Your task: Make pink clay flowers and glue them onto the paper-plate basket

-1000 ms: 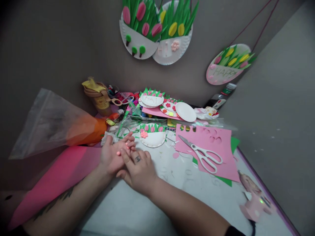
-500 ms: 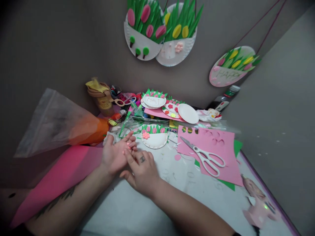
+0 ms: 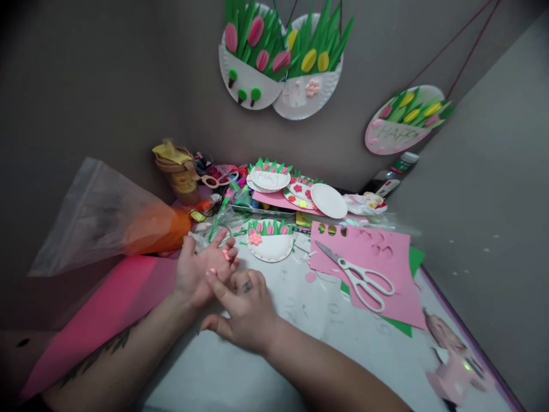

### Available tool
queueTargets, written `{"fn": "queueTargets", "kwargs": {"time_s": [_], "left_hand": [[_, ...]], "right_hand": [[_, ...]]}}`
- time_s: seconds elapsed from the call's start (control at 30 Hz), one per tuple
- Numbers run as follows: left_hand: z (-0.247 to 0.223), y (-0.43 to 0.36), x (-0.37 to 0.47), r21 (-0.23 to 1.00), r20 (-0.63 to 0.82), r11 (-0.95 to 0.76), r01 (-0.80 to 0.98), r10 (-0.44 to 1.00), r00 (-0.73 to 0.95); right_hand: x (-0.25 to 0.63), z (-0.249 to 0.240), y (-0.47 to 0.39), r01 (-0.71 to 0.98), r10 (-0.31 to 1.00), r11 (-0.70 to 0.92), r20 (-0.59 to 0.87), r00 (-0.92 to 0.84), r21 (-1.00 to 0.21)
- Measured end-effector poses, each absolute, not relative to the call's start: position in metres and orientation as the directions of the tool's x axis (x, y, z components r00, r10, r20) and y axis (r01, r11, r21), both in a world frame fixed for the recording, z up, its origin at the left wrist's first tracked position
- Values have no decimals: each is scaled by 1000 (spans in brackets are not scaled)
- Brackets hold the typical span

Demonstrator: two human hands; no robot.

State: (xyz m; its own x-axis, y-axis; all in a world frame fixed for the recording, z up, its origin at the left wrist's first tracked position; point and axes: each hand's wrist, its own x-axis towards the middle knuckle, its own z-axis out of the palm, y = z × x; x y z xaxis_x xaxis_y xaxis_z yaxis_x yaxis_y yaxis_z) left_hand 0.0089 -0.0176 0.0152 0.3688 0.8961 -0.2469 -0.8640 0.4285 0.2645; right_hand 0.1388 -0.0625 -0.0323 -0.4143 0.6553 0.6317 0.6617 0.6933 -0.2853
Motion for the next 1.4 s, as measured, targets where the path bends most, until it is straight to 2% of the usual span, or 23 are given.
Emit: {"fn": "queueTargets", "kwargs": {"time_s": [0.13,0.27,0.43,0.6,0.73,0.9,1.0,1.1,1.17,1.3,1.4], "left_hand": [[15,-20,10,263,-256,461,-848,880,399],[15,-20,10,274,-243,456,-847,885,398],[17,-18,9,288,-238,428,-857,899,369],[18,-20,11,274,-279,492,-826,863,421],[17,-21,11,266,-226,450,-852,889,399],[16,-21,10,255,-263,480,-839,870,418],[16,-21,10,266,-230,454,-851,887,401],[16,-21,11,262,-257,500,-825,861,440],[16,-20,11,271,-258,472,-839,875,409],[15,-19,11,276,-257,474,-836,875,411],[13,-19,10,259,-243,488,-834,868,433]], "right_hand": [[138,-31,-61,685,672,662,645,-363,-305],[138,-31,-62,659,629,704,663,-406,-265],[139,-29,-63,697,645,673,657,-391,-247],[140,-26,-63,708,658,663,639,-398,-242],[139,-25,-65,701,634,681,648,-423,-209],[138,-24,-67,725,651,655,645,-400,-212],[138,-25,-68,705,610,687,667,-427,-177],[137,-27,-69,715,641,667,650,-409,-208],[137,-27,-69,726,661,652,634,-403,-218],[135,-27,-70,684,618,701,653,-439,-203],[135,-26,-69,710,642,669,650,-405,-218]]}}
